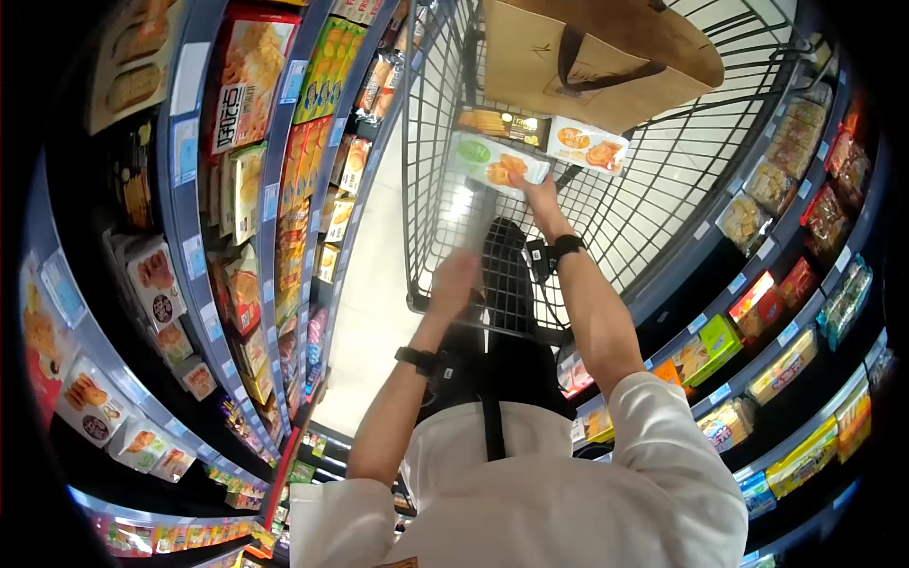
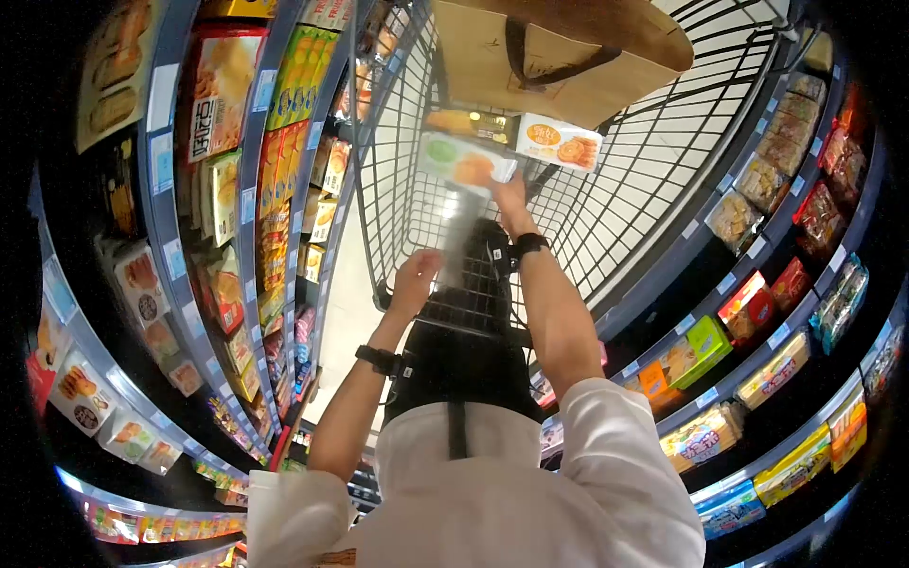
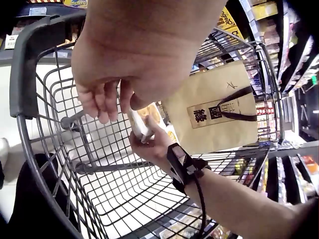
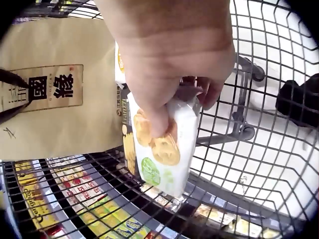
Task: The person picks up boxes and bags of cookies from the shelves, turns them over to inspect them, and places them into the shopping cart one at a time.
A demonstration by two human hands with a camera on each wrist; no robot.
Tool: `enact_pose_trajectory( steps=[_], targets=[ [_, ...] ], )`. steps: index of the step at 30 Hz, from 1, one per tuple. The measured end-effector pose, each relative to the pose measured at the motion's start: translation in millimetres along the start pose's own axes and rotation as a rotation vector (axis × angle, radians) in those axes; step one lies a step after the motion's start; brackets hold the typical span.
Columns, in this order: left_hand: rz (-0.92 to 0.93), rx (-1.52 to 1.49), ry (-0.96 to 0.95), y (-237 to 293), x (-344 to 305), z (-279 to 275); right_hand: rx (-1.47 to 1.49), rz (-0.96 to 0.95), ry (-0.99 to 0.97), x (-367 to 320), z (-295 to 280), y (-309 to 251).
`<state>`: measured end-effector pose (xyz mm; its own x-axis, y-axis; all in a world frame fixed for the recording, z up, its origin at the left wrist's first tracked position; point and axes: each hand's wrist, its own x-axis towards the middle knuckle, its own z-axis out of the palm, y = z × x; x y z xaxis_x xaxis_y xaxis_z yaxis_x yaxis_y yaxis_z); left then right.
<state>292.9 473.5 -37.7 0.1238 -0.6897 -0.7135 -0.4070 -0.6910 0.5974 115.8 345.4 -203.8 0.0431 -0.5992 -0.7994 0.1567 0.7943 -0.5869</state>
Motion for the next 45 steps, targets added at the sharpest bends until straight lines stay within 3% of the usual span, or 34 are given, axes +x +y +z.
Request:
enact_pose_trajectory(
  steps=[4,8,12,16,19,24,29,31,33,37,40,43,45],
  targets=[
    [0.002,-0.148,0.027,6.0,-20.4,-1.2,-0.062,-0.030,0.151,-48.8,9.3,-38.5],
    [0.047,-0.289,0.061,16.9,-57.0,-17.6,0.120,-0.139,0.167,-105.1,15.1,-62.3],
    [0.124,-0.458,-0.005,34.3,-99.9,-61.5,0.130,-0.439,0.250,-175.5,20.0,-92.7],
    [0.334,-0.558,0.137,18.2,-147.8,-103.0,0.175,-0.639,0.063,-238.1,19.0,-116.9],
    [0.469,-0.618,0.289,24.7,-212.5,-151.6,0.159,-0.669,-0.120,-336.2,59.2,-144.2],
    [0.743,-0.764,0.681,-13.6,-301.1,-198.5,-0.037,-0.599,-0.454,-460.6,139.9,-117.7],
    [0.598,-0.745,0.772,-85.1,-383.5,-235.4,-0.460,-0.570,-0.691,-525.2,218.1,-49.9],
    [0.500,-0.713,0.822,-113.3,-419.1,-246.7,-0.434,-0.518,-0.792,-535.1,248.8,-22.4],
    [0.516,-0.684,0.939,-138.8,-443.0,-252.0,-0.512,-0.472,-0.837,-556.7,274.7,-4.9],
    [0.470,-0.403,1.269,-183.2,-457.4,-258.0,-0.748,-0.728,-0.888,-570.8,316.5,14.6],
    [0.314,-0.392,1.308,-204.8,-455.7,-264.5,-1.136,-1.060,-0.776,-555.2,345.0,14.4],
    [0.297,-0.477,1.336,-219.2,-445.6,-276.1,-0.894,-0.952,-1.003,-545.0,370.4,16.1],
    [0.318,-0.490,1.460,-229.9,-424.6,-283.6,-0.787,-0.953,-1.045,-522.3,389.9,15.7]
  ],
)
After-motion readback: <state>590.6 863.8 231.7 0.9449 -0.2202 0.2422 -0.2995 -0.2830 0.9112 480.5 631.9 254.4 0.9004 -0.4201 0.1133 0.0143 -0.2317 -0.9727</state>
